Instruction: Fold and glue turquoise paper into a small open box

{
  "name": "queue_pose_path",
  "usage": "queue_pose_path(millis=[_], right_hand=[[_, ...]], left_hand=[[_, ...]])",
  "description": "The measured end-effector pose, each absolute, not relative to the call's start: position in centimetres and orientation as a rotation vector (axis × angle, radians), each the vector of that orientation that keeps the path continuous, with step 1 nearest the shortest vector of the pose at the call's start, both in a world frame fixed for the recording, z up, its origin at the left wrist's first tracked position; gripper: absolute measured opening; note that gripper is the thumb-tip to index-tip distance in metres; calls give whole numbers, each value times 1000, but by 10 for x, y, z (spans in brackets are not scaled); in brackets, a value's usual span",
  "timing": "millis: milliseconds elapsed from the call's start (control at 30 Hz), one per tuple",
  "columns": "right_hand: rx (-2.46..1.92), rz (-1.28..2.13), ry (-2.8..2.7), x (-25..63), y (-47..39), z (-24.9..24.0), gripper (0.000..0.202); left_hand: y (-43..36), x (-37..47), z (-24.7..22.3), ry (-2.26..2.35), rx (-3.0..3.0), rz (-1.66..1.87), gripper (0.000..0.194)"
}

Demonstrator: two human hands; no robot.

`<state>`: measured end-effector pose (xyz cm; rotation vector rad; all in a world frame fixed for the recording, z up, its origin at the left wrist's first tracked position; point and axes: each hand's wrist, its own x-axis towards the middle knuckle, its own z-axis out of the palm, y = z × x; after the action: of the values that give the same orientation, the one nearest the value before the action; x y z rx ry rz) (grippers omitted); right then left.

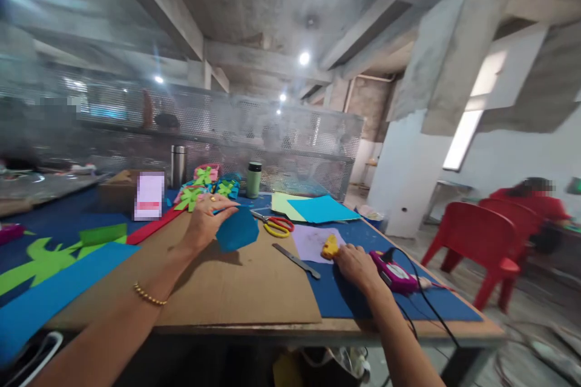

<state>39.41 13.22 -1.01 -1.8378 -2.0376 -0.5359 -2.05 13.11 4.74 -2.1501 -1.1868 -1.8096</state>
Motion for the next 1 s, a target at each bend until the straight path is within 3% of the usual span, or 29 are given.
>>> queue_pose_path(millis=[333, 433, 567, 667, 1000], right_hand=[[-1784, -514, -2035, 392, 133, 4, 26], [-1606, -239, -1955, 372, 123, 27, 28], [-1198, 276, -1886, 325, 100, 58, 44], [-964, 619, -1787, 288, 81, 66, 42], [-673, 922, -1733, 231, 72, 41, 39]], left_hand=[[130, -17, 48, -1118, -2165, -1864, 8], [129, -17, 47, -1101, -2117, -1769, 8], [128, -18, 43, -1057, -2019, -1640, 10], [128, -21, 42, -1057, -1929, -1582, 10], [127, -22, 41, -1017, -1893, -1460, 11]])
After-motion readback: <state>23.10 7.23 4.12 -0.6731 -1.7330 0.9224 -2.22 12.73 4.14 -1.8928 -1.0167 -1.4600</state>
